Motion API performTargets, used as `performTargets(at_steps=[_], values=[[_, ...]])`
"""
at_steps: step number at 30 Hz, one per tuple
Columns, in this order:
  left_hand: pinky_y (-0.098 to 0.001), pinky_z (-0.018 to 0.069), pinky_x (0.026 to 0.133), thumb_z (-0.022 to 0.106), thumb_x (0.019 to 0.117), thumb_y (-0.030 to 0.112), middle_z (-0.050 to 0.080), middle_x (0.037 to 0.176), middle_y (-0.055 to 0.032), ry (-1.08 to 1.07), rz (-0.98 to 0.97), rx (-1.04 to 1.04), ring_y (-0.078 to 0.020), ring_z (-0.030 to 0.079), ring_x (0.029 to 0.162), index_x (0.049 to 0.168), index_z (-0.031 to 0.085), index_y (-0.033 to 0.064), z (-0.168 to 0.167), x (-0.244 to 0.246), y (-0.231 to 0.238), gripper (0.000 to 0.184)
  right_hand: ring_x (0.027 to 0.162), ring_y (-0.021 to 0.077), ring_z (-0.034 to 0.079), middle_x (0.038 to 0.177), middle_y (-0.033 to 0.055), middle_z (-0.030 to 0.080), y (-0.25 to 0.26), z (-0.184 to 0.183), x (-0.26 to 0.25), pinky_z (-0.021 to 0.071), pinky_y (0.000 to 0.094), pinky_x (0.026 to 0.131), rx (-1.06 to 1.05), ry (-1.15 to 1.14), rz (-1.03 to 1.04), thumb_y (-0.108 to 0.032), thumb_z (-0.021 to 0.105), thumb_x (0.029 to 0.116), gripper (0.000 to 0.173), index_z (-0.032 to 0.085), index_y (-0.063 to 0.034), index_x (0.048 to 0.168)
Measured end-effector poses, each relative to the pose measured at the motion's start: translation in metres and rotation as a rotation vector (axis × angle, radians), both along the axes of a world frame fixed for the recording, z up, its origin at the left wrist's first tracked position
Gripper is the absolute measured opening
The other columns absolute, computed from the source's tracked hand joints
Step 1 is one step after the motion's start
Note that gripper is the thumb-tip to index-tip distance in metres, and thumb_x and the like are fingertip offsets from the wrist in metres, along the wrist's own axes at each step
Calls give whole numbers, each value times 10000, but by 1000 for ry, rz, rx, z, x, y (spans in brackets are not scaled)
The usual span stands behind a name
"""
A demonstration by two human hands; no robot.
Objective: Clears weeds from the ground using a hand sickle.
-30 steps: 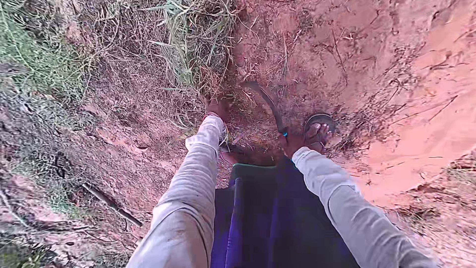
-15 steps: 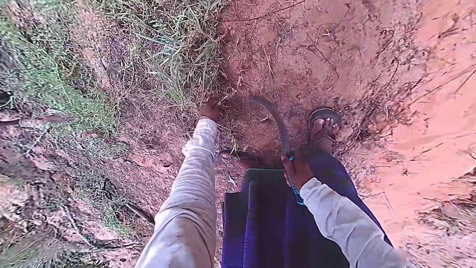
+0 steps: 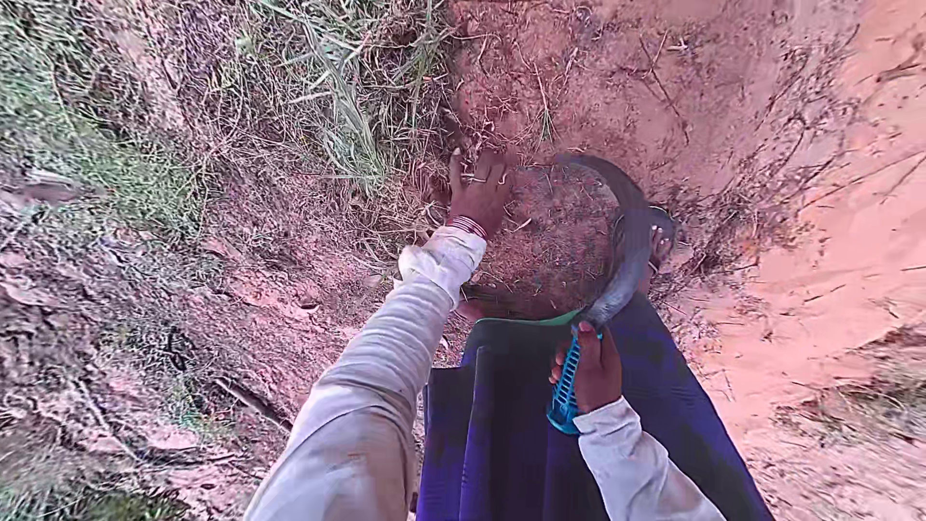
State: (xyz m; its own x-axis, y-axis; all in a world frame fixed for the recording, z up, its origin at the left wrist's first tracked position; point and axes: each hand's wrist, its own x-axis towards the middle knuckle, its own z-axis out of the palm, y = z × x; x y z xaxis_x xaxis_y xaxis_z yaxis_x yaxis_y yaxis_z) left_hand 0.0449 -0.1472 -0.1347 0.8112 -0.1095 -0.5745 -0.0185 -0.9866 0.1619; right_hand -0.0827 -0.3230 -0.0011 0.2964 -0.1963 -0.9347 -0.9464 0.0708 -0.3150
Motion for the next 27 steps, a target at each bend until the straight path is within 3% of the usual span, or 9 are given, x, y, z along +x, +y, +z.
performTargets(at_steps=[2,4,6,9,15,20,23,25,27], values=[[-779,79,1159,604,965,59,393,1658,-101,-42,-192,50,-355,283,1566,1515,521,99,-34,5,11,557,406,19,510,548,-92,459,10,-6,-4,510,209,418,27,-28,46,-209,311,1068,279,428,11,1193],[-763,74,1174,650,921,7,365,1663,-155,53,-159,113,-391,260,1568,1513,510,57,-58,19,45,610,412,26,509,554,-82,464,13,-16,-6,506,214,431,47,-30,115,-209,337,1060,307,428,36,1222],[-751,232,1148,608,947,-46,362,1630,-242,337,-59,185,-495,352,1485,1507,486,34,-49,31,85,579,421,28,509,568,-79,466,11,-19,-11,505,213,440,45,-23,151,-213,354,1055,349,416,54,1271],[-777,349,1057,643,949,6,469,1542,-254,425,-50,306,-513,450,1411,1500,465,32,-27,19,144,580,418,21,516,563,-84,474,8,-19,-12,512,210,435,22,-45,126,-199,335,1053,350,407,65,1271],[-781,34,1186,616,940,-55,392,1648,-146,294,-18,244,-375,250,1575,1517,494,84,-9,-32,216,607,424,19,514,573,-74,464,10,-22,7,514,210,442,20,-64,157,-204,321,1075,334,412,62,1256],[-812,12,1161,645,995,347,496,1571,-143,416,320,146,-384,314,1541,1398,637,97,14,0,171,473,432,14,514,579,-71,459,18,-23,9,513,202,453,46,-88,202,-196,367,1068,354,411,92,1270],[-768,55,1193,556,1013,461,525,1535,-185,188,415,102,-429,333,1522,1278,721,75,27,19,114,497,435,9,515,585,-72,466,19,-25,8,513,200,455,50,-99,242,-193,378,1062,348,421,92,1257],[-698,51,1232,635,988,406,444,1597,-191,90,316,82,-412,268,1554,1376,647,72,11,25,81,513,440,13,521,584,-73,466,20,-26,11,515,203,463,42,-105,271,-192,384,1066,350,424,92,1267],[-695,-26,1232,742,909,286,276,1694,-183,185,201,96,-380,142,1601,1585,400,116,-20,25,62,777,440,12,523,576,-74,472,18,-28,13,516,201,466,30,-110,305,-193,382,1064,338,437,84,1251]])
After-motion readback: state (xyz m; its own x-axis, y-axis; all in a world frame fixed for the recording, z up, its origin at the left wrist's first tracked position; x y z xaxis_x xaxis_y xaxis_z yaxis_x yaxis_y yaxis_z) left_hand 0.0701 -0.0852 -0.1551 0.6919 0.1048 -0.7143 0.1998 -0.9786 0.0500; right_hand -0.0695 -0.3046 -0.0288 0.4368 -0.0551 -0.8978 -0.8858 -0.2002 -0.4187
